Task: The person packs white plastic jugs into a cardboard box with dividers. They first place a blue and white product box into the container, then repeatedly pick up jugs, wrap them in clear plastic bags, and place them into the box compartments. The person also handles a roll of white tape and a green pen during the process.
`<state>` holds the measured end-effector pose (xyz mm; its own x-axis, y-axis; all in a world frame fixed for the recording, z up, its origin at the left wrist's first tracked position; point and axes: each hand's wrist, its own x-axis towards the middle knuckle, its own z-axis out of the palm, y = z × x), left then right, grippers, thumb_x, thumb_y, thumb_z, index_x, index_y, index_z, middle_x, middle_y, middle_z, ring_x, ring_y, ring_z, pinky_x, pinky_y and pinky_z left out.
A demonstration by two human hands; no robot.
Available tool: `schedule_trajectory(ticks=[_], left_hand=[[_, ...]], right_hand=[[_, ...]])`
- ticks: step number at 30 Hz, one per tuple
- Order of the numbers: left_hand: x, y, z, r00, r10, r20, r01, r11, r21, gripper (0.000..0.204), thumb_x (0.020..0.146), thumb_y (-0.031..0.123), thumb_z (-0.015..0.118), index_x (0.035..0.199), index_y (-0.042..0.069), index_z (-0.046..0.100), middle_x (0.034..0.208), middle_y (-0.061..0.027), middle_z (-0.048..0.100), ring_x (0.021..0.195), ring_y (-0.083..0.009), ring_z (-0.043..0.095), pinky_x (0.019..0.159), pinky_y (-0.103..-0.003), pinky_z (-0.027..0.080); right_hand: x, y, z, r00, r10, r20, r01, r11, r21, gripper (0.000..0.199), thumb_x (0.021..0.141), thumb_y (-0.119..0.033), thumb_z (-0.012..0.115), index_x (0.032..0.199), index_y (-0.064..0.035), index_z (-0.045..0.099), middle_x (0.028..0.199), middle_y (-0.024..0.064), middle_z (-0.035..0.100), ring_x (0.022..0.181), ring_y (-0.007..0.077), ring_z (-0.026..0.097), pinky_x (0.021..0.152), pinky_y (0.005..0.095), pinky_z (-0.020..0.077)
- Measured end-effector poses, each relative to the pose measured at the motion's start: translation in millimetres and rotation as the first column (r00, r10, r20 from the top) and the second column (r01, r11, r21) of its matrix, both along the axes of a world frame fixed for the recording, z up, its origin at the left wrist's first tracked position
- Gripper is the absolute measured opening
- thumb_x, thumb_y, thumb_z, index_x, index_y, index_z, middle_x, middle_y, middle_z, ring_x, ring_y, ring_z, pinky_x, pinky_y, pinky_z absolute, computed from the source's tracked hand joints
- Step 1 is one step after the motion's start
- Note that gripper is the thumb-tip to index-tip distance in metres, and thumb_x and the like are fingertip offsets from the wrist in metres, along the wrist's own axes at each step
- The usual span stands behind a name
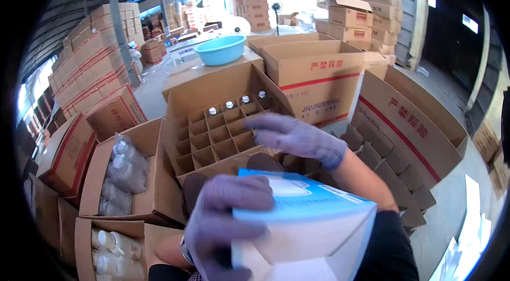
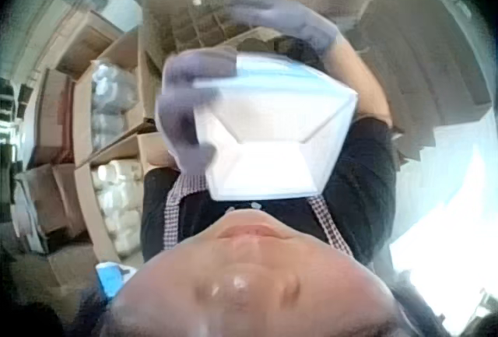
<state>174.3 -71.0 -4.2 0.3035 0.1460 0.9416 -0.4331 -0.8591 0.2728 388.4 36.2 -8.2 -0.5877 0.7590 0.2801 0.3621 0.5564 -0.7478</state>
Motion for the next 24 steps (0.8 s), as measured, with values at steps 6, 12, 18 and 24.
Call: schedule_trajectory(ticks=[6, 12, 18, 24], left_hand=[[26.0, -14.9, -14.8, 0.867, 0.309, 0.392, -0.094, 0.872, -0.480, 0.056, 0.085, 0.045, 0.072, 0.131, 0.020, 0.051, 0.128, -0.0171, 0.056, 0.110, -0.0316, 0.059, 0.103, -0.052, 0.048], [7.8, 67.3, -56.5, 0.718, 0.667, -0.199, -0.641, 0.745, 0.182, 0.072, 0.093, 0.029, 0.065, 0.154, 0.006, 0.035, 0.155, -0.0205, 0.040, 0.145, -0.0369, 0.038, 0.120, -0.049, 0.032], [30.9, 110.1, -127.6, 0.796, 0.380, -0.471, -0.525, 0.821, -0.225, 0.058, 0.087, 0.025, 0.068, 0.139, 0.004, 0.056, 0.142, -0.0151, 0.052, 0.135, -0.0307, 0.049, 0.115, -0.045, 0.038], [40.1, 126.7, -144.3, 0.734, 0.358, -0.577, -0.506, 0.855, -0.113, 0.054, 0.084, 0.021, 0.070, 0.134, 0.005, 0.058, 0.136, -0.0165, 0.055, 0.130, -0.0329, 0.053, 0.111, -0.041, 0.040]], right_hand=[[48.6, 17.7, 10.2, 0.907, 0.163, 0.389, -0.182, 0.983, 0.011, 0.063, 0.100, -0.056, 0.051, 0.127, -0.0004, 0.063, 0.117, 0.0176, 0.069, 0.111, 0.0263, 0.065, 0.100, 0.0373, 0.0502], [239.0, -142.0, 69.5, 0.775, -0.631, 0.040, 0.630, 0.776, 0.037, 0.057, 0.088, -0.049, 0.075, 0.126, -0.0075, 0.064, 0.111, 0.0077, 0.068, 0.097, 0.0184, 0.068, 0.087, 0.0357, 0.0574], [217.5, -309.3, 42.9, 0.221, -0.658, 0.720, 0.884, 0.447, 0.138, 0.048, 0.081, -0.045, 0.080, 0.113, -0.0108, 0.073, 0.118, 0.0145, 0.071, 0.106, 0.0256, 0.069, 0.094, 0.0420, 0.0547], [159.1, -316.4, -101.2, 0.338, -0.030, 0.941, 0.872, 0.387, -0.301, 0.050, 0.087, -0.053, 0.065, 0.100, -0.0067, 0.077, 0.108, 0.0213, 0.070, 0.099, 0.0367, 0.068, 0.090, 0.0405, 0.0550]])
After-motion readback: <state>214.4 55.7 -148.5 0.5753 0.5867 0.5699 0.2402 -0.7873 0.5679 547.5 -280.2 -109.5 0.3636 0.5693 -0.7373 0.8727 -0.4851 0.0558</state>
